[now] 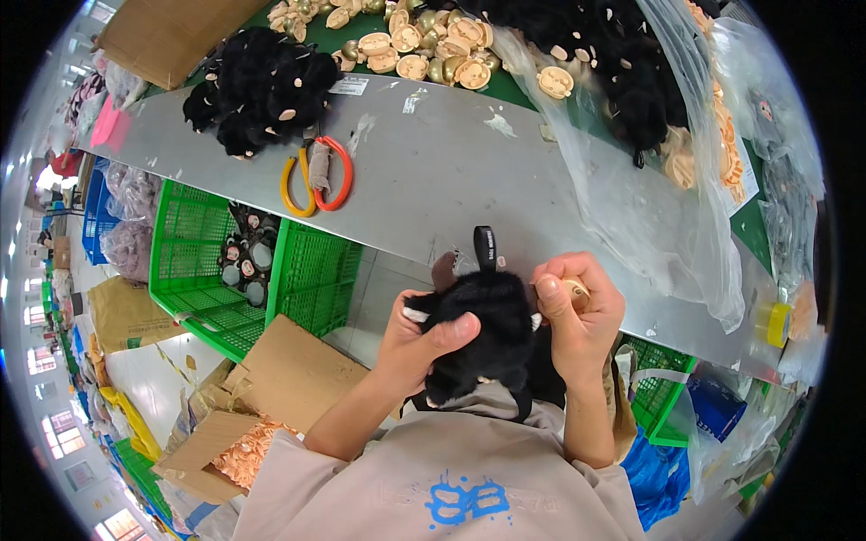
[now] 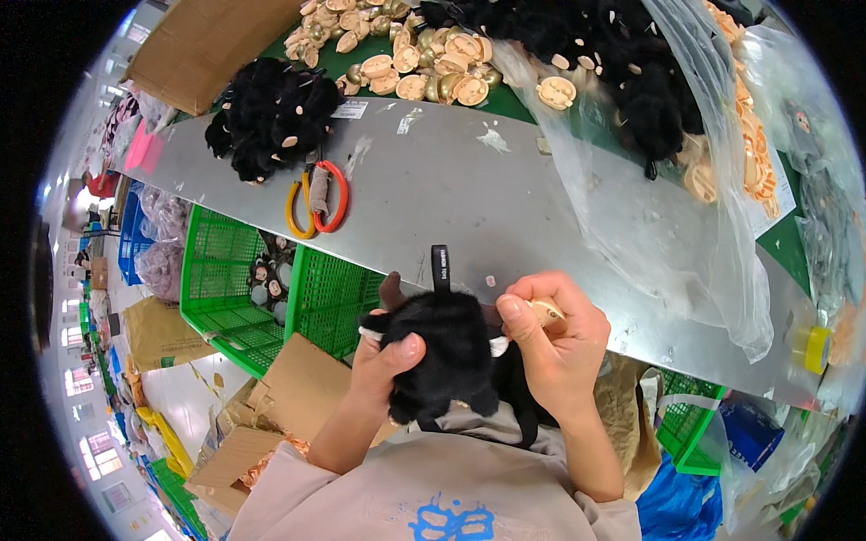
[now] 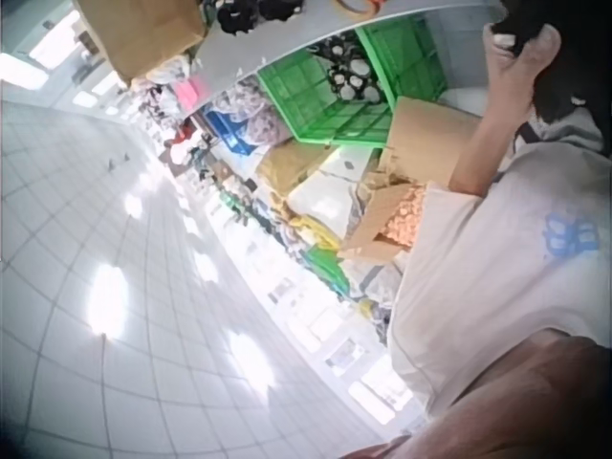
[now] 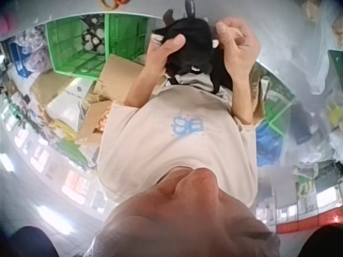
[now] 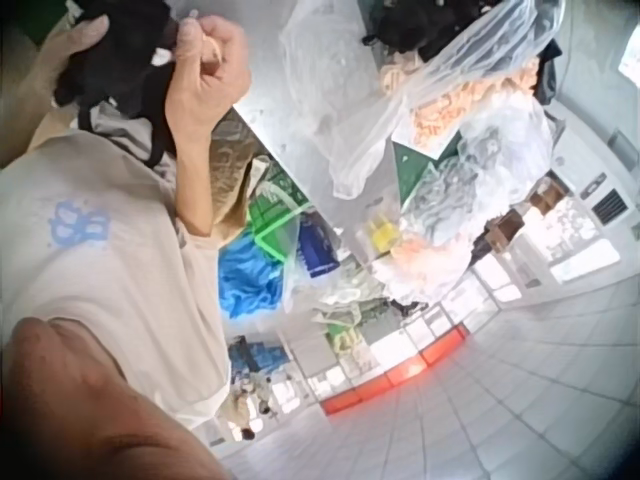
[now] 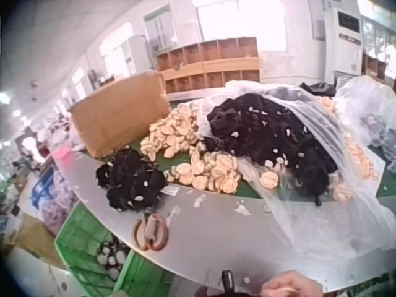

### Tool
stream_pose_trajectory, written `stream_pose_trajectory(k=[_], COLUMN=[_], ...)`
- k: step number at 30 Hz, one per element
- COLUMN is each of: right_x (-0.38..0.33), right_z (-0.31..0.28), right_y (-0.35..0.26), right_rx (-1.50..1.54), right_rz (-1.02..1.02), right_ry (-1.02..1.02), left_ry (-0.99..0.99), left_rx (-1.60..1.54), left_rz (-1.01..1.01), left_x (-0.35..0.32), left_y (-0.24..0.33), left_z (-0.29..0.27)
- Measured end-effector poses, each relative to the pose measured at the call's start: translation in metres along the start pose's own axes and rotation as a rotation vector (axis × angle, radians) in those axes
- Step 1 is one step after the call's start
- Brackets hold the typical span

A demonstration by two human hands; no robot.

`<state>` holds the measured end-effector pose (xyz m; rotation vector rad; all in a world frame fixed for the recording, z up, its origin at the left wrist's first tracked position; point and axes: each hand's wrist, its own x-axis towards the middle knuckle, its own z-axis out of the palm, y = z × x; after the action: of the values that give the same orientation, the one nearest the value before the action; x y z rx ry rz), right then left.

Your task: The person assembles small black plush toys by inserting round wooden discs into the body openings and pressing them to secure. The person handles each toy one at a time, picks up discs from the table, and places the finished toys back on the work surface.

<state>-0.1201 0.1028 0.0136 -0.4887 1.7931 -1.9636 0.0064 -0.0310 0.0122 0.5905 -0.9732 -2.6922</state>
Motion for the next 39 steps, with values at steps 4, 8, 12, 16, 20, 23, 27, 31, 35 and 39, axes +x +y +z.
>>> stream_pose_trajectory(k=[4,8,12,16,20,23,27,31,35,39], right_x=[0.002,0.002,0.005,0.002,-0.031,-0.034,-0.026,-0.026,-0.031,-0.025], right_z=[0.0,0.004,0.003,0.01,0.014,0.015,0.017,0.017,0.003,0.003], right_y=[0.004,-0.004,-0.009,-0.011,-0.024,-0.022,-0.022,-0.018,-0.008,-0.024], right_rx=[0.037,-0.03,-0.1,-0.042,0.172,0.209,0.166,0.142,0.183,0.189], right_rz=[0.014,0.024,-0.006,-0.333,-0.238,-0.059,0.043,0.036,0.042,-0.05], right_ry=[0.028,0.039,0.046,0.125,-0.185,-0.198,-0.13,-0.132,-0.161,-0.13], left_ry=[0.031,-0.101,-0.123,0.074,0.156,0.169,0.158,0.085,0.23,0.241], left_rx=[0.136,0.173,0.304,0.26,0.184,0.15,0.103,0.005,0.026,0.003], left_rz=[0.059,0.038,0.033,0.029,0.006,-0.055,-0.085,-0.149,-0.078,-0.082], left_x=[0.003,0.009,0.009,0.006,0.006,0.004,-0.002,-0.001,0.0,-0.001], left_y=[-0.003,-0.011,-0.003,0.004,0.01,0.01,0.01,0.009,0.013,0.012], left_z=[0.005,-0.012,-0.002,0.012,0.015,0.018,0.021,0.008,0.029,0.022])
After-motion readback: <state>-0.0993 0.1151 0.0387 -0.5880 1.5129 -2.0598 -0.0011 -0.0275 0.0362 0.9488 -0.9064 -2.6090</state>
